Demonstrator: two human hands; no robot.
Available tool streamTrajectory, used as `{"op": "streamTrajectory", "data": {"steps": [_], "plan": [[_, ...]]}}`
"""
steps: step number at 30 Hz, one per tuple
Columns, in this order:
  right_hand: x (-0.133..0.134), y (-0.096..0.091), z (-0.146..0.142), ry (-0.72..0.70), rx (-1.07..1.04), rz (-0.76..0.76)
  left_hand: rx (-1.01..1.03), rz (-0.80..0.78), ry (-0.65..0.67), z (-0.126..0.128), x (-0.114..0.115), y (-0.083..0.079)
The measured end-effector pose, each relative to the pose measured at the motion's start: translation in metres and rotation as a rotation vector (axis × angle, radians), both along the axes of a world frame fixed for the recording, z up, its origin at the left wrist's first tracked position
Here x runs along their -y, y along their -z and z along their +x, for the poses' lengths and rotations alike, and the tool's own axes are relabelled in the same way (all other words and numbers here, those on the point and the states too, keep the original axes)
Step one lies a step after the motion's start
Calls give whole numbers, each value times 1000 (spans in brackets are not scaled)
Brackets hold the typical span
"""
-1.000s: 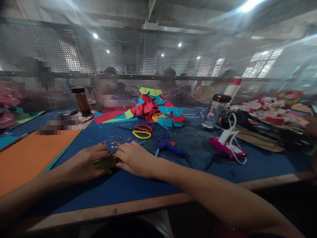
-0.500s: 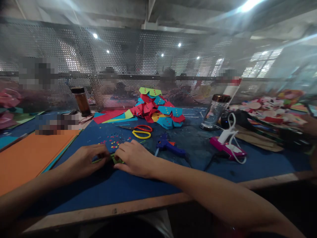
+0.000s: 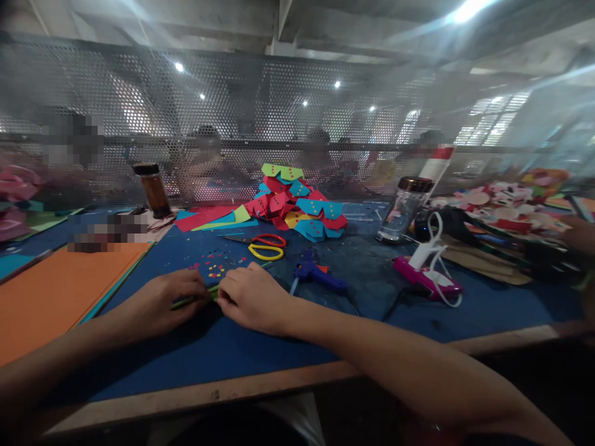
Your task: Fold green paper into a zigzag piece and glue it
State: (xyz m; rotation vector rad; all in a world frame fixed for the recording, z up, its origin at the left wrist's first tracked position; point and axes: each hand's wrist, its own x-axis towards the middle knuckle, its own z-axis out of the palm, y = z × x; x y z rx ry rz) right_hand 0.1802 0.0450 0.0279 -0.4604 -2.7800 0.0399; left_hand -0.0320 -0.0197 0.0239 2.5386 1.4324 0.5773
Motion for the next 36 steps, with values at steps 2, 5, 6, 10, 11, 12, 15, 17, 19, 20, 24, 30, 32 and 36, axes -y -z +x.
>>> {"op": "streamTrajectory", "data": {"steps": [2, 5, 6, 10, 11, 12, 15, 17, 19, 20, 24, 30, 32, 36], "plan": [[1, -1, -1, 30, -14, -66, -13, 1, 5, 0, 1, -1], [3, -1, -3, 60, -33, -112, -33, 5, -5, -1, 0, -2], [3, 0, -4, 67, -39, -118, -30, 2, -17, -1, -1, -1], [3, 2, -5, 97, -52, -149, 19, 7, -63, -1, -6, 5], [3, 2, -5, 109, -54, -158, 34, 14, -65, -1, -8, 8], [3, 3, -5, 120, -55, -169, 49, 23, -67, -1, -9, 10], [2, 3, -6, 144, -71, -202, 74, 32, -73, 0, -12, 15], [2, 3, -7, 159, -89, -220, 78, 29, -91, 1, -12, 16], [1, 4, -7, 178, -103, -240, 89, 18, -115, 3, -13, 16], [1, 4, -7, 184, -105, -251, 99, 13, -124, 3, -13, 15], [0, 3, -7, 184, -106, -275, 136, -10, -136, 6, -14, 14], [1, -1, -7, 206, -92, -326, 173, -41, -160, 9, -17, 15], [1, -1, -7, 214, -94, -342, 175, -45, -169, 9, -17, 15], [-1, 2, -7, 221, -99, -329, 185, -78, -190, 10, -16, 14]]}}
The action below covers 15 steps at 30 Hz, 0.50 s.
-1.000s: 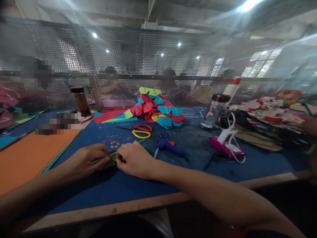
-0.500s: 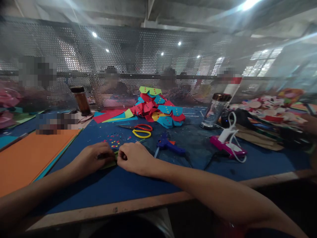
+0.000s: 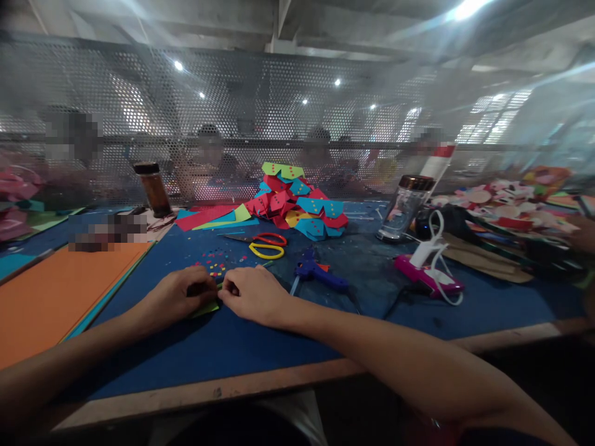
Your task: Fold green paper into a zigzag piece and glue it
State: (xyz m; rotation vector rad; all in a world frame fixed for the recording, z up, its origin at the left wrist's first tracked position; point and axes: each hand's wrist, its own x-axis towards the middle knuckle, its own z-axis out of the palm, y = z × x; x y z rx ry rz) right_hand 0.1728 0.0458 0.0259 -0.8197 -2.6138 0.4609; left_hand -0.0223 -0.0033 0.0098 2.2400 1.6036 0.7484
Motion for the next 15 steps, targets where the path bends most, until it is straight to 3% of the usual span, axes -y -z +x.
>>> {"op": "streamTrajectory", "data": {"steps": [15], "plan": [[-2, 6, -1, 10, 7, 94, -5, -3, -40, 1, 0, 0]]}}
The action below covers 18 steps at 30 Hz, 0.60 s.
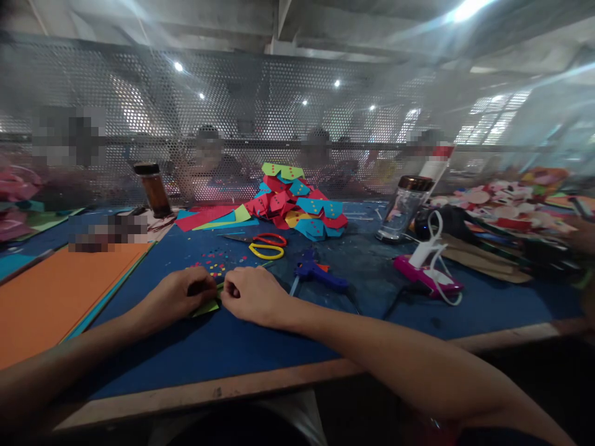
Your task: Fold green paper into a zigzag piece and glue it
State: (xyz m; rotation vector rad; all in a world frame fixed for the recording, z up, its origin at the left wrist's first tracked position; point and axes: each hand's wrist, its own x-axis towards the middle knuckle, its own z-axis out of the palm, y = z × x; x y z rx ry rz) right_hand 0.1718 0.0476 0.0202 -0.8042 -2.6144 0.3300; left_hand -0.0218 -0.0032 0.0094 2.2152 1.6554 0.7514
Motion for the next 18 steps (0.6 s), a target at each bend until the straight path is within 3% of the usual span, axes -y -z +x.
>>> {"op": "streamTrajectory", "data": {"steps": [18], "plan": [[1, -3, 0, 7, 52, 7, 76, -68, -25, 2, -4, 3]]}}
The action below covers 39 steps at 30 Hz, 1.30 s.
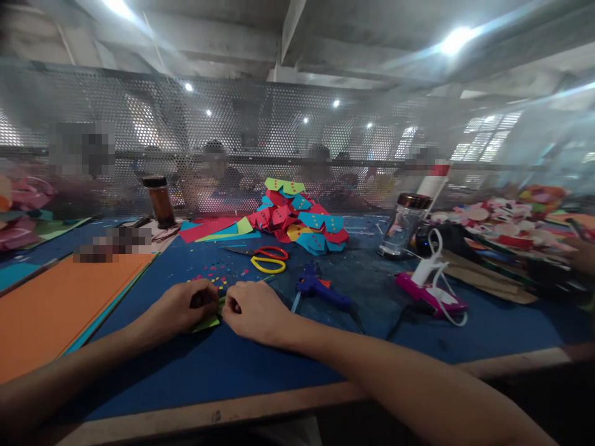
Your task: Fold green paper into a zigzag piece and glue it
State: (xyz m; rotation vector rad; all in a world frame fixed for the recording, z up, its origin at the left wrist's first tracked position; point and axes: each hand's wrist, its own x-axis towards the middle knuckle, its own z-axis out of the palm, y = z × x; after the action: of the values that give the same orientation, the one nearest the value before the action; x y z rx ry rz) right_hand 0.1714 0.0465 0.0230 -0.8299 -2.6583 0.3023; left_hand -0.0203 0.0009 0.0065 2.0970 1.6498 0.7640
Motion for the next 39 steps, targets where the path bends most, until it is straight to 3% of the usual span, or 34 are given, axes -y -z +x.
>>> {"op": "streamTrajectory", "data": {"steps": [20, 26, 35, 39], "plan": [[3, -1, 2, -10, 29, 26, 6, -18, -14, -1, -3, 2], [1, -1, 7, -223, 116, 217, 8, 11, -5, -2, -4, 7], [0, -8, 8, -312, 224, 404, 15, 14, 6, 0, -1, 2], [0, -11, 11, -338, 233, 417, 28, 17, 13, 0, -1, 3]]}}
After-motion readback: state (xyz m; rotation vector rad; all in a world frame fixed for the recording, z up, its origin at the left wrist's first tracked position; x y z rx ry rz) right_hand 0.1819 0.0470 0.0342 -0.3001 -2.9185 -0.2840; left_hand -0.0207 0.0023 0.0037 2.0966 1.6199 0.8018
